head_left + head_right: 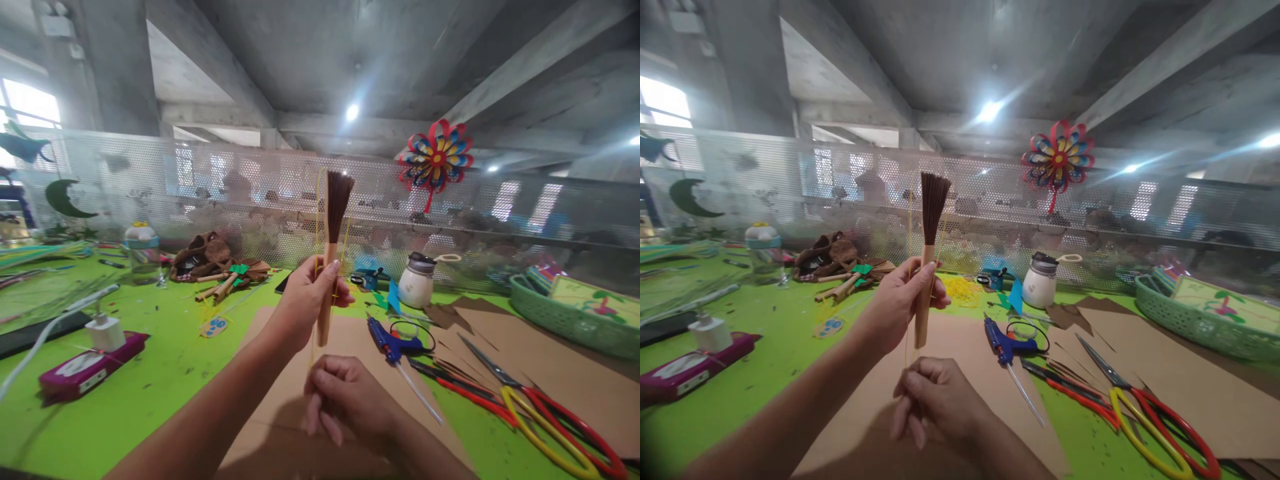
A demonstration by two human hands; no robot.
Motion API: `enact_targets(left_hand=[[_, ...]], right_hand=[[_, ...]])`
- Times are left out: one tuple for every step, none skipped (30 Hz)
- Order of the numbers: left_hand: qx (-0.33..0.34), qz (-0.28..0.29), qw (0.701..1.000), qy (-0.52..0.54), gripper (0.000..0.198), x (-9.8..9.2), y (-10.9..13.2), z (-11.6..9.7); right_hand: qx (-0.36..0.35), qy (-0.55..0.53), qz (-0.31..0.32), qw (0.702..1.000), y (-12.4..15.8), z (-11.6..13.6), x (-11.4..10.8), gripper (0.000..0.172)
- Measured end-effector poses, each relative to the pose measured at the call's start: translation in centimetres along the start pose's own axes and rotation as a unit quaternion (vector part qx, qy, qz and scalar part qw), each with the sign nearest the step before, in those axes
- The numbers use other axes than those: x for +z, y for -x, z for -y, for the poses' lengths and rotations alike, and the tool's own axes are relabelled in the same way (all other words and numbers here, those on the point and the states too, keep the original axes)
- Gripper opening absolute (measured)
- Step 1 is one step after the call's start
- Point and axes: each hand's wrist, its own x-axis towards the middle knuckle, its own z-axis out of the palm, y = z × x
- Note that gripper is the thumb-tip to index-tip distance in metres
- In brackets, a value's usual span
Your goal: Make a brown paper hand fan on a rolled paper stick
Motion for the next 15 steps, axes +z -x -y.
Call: enact_targets(left_hand=[[-0.013, -0.003, 1.0, 0.014, 0.013, -0.3, -0.2, 0.2], [-0.025, -0.005, 0.999, 0.03, 0.015, -0.7, -0.3, 0.4], [-0.033, -0.006, 0.998, 0.044, 0.016, -1.0, -0.4, 0.6], [-0.037, -0.006, 0.998, 0.052, 0.017, -1.3, -0.4, 0.8], [-0.038, -0.007, 0.998, 0.055, 0.017, -1.5, -0.4, 0.9], [-0.038, -0.007, 0.998, 0.056, 0.018, -1.7, -0.3, 1.0], [-0.041, -0.006, 0.998, 0.055, 0.018, -1.8, -0.1, 1.2], [-0.046, -0.003, 0.997, 0.055, 0.018, -1.8, 0.1, 1.3], [-0.053, -0.003, 0.997, 0.057, 0.019, -1.9, 0.3, 1.4], [-0.059, -0.004, 0.996, 0.061, 0.019, -1.9, 0.5, 1.5], [-0.064, -0.008, 0.996, 0.068, 0.019, -1.9, 0.7, 1.6], [-0.066, -0.015, 0.995, 0.075, 0.02, -1.9, 0.9, 1.7], [-0.066, -0.024, 0.994, 0.083, 0.02, -1.9, 1.1, 1.8], [-0.065, -0.032, 0.993, 0.091, 0.02, -1.9, 1.3, 1.9], [-0.064, -0.039, 0.992, 0.097, 0.02, -1.9, 1.5, 2.0]], right_hand=[[0.003, -0.003, 0.003, 1.0, 0.1, -0.1, -0.1, 0.038], [0.006, -0.004, 0.005, 1.0, 0.2, -0.3, -0.3, 0.04], [0.007, -0.003, 0.005, 1.0, 0.2, -0.5, -0.5, 0.041], [0.008, -0.004, 0.005, 1.0, 0.2, -0.9, -0.7, 0.043], [0.01, -0.006, 0.006, 1.0, 0.1, -1.3, -1.0, 0.045], [0.014, -0.01, 0.006, 1.0, 0.0, -1.7, -1.2, 0.046], [0.019, -0.012, 0.003, 1.0, -0.1, -2.2, -1.5, 0.048], [0.024, -0.01, -0.003, 1.0, -0.2, -2.6, -1.7, 0.05], [0.031, -0.002, -0.014, 0.999, -0.2, -3.0, -1.8, 0.052], [0.04, 0.011, -0.026, 0.999, -0.1, -3.2, -1.9, 0.054], [0.049, 0.028, -0.039, 0.998, 0.1, -3.4, -1.9, 0.056], [0.056, 0.047, -0.053, 0.996, 0.4, -3.3, -1.9, 0.058], [0.062, 0.066, -0.065, 0.994, 0.9, -3.2, -1.8, 0.06], [0.07, 0.086, -0.072, 0.991, 1.4, -2.9, -1.6, 0.061], [0.074, 0.112, -0.075, 0.988, 1.9, -2.4, -1.6, 0.062]])
